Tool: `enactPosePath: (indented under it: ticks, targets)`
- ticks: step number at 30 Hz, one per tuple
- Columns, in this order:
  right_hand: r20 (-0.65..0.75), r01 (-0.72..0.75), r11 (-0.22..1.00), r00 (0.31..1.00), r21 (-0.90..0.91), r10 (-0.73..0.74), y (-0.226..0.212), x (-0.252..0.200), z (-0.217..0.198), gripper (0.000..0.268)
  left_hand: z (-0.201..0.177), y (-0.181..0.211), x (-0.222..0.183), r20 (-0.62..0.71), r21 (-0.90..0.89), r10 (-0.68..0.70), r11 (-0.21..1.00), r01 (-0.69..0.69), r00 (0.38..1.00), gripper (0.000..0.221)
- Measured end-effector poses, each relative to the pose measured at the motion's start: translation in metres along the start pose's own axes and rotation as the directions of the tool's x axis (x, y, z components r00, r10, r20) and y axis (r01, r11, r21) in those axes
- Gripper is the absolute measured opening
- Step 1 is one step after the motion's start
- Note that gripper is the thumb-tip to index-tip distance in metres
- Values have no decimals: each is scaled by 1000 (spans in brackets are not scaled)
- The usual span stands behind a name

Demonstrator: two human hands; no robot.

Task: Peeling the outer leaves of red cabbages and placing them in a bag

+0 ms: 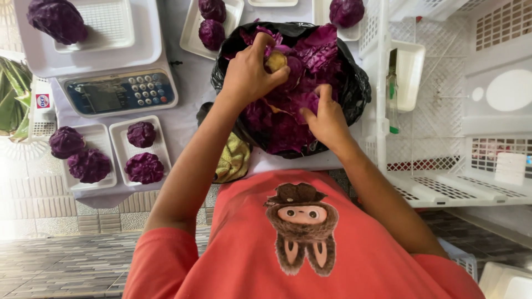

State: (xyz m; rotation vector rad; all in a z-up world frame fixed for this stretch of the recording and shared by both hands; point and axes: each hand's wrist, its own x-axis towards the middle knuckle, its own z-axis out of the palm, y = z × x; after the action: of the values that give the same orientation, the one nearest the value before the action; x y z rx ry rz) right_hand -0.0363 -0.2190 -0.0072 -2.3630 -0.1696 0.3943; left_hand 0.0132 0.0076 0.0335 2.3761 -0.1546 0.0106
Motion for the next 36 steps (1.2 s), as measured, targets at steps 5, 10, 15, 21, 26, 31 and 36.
enactPosePath:
  ticks: [5,10,15,21,26,31,36]
  targets:
    - [-20,15,1000,1000,22,-14,7,-5,6,43,16,-7,2,-81,64,-53,996,58,995,55]
    - [121,-50,967,989,-251,83,-27,-7,-40,51,27,-3,-11,-202,164,-73,981,107,977,61]
    - [-87,393,894,904,-213,-418,-41,17,-63,53,26,4,-21,-122,129,-56,989,72,991,71]
    - [174,579,807,812,-117,-557,-49,60,-50,71,36,-10,-23,-167,127,99,989,-78,981,74]
    - [203,635,769,764,-70,-613,-45,75,-42,62,53,-18,-19,-146,234,113,969,-77,983,74]
    - [285,552,831,809,-67,-515,-45,71,-50,76,51,-25,-17,-50,269,136,956,-118,989,76]
    - [221,549,835,814,7,-537,-47,70,-45,70,31,7,-43,-332,-111,-37,994,0,943,46]
